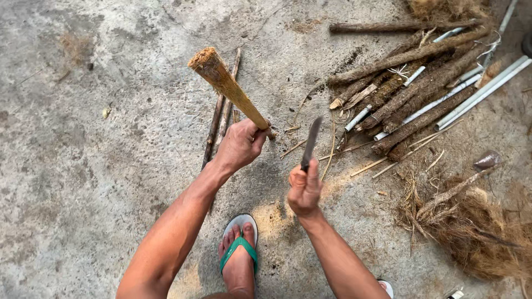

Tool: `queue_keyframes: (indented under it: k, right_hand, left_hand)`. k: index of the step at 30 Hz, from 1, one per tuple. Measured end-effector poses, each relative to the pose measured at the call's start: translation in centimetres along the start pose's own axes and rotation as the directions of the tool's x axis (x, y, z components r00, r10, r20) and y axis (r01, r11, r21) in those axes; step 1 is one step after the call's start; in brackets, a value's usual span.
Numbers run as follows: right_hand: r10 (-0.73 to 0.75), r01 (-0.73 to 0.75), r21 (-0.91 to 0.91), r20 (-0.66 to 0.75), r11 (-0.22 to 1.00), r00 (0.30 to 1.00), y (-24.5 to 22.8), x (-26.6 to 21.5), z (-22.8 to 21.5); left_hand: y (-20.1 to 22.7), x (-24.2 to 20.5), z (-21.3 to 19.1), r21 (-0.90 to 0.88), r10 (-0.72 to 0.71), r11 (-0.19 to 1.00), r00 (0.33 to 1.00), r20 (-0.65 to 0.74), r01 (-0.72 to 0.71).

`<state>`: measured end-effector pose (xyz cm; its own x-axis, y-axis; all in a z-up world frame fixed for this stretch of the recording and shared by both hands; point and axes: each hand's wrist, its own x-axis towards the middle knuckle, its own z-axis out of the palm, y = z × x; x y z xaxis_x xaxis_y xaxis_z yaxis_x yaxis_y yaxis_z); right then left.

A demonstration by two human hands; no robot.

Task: The person uses a knife to shave and smooth a wooden stick, removing bark and shaping the wood. The person holds the stick with one hand and uses the knife with the other to peel away layers of the wood surface. The person works on a concrete floor surrounded by other sticks and fibrous material.

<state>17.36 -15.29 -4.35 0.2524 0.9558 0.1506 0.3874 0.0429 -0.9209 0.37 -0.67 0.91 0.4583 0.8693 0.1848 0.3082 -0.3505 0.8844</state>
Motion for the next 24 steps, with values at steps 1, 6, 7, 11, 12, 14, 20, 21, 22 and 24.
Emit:
queue_keyframes:
  k: [1, 6, 7, 11, 12, 14, 20, 21, 22, 24]
  right_hand:
    - [0.013, -0.013, -0.051, -0.006, 0.999, 1.000, 0.8, -0.6, 0.3]
    - [0.645, -0.685, 0.066, 0.284, 0.725, 0.710, 2.9, 1.2, 1.6]
    - [0.729, -0.812, 0.226, 0.358, 0.539, 0.584, 2.9, 2.5, 1.2]
    - [0.789, -0.897, 0.430, 0.512, 0.107, 0.340, 0.1, 1.6, -1.6]
    - [0.791, -0.898, 0.434, 0.524, 0.070, 0.315, -0.1, 2.2, -2.2]
    - [0.724, -0.841, 0.455, 0.469, 0.294, 0.507, -1.2, 3.9, -2.4]
    - [0.013, -0.013, 0.082, 0.010, 0.997, 1.000, -0.8, -0.2, -1.6]
    - [0.008, -0.009, 0.036, 0.008, 0.999, 1.000, 0.2, -0.7, -0.7]
    - [0.004, -0.004, -0.011, 0.005, 1.000, 1.000, 1.1, -1.0, -0.2]
    - [0.509, -0.468, -0.219, 0.202, 0.856, 0.837, 1.9, -1.8, -0.2]
  left_hand:
    - [-0.2, -0.4, 0.1, 0.000, -0.009, 1.000, 1.000, 0.004, 0.009]
    - [-1.7, -0.7, 0.4, 0.228, 0.024, 0.973, 0.999, 0.024, -0.028]
    - [-1.5, -0.7, 0.7, 0.156, 0.021, 0.987, 0.999, 0.028, -0.025]
    - [-0.9, 0.6, -0.3, 0.037, 0.055, 0.998, 0.998, 0.015, -0.056]
    - [-0.8, -0.3, 0.1, 0.019, 0.019, 1.000, 0.999, 0.033, -0.020]
    - [-0.6, -0.6, 0.0, 0.028, 0.026, 0.999, 0.999, 0.025, -0.027]
    - [-0.9, -0.3, 0.1, 0.002, -0.028, 1.000, 0.999, 0.045, 0.028]
    - [-0.8, -0.5, 0.1, 0.007, -0.006, 1.000, 1.000, 0.019, 0.006]
    - [-1.0, -0.2, 0.1, 0.011, -0.018, 1.000, 0.999, 0.027, 0.018]
    - [-1.4, -0.4, 0.5, 0.010, -0.065, 0.998, 0.997, 0.048, 0.065]
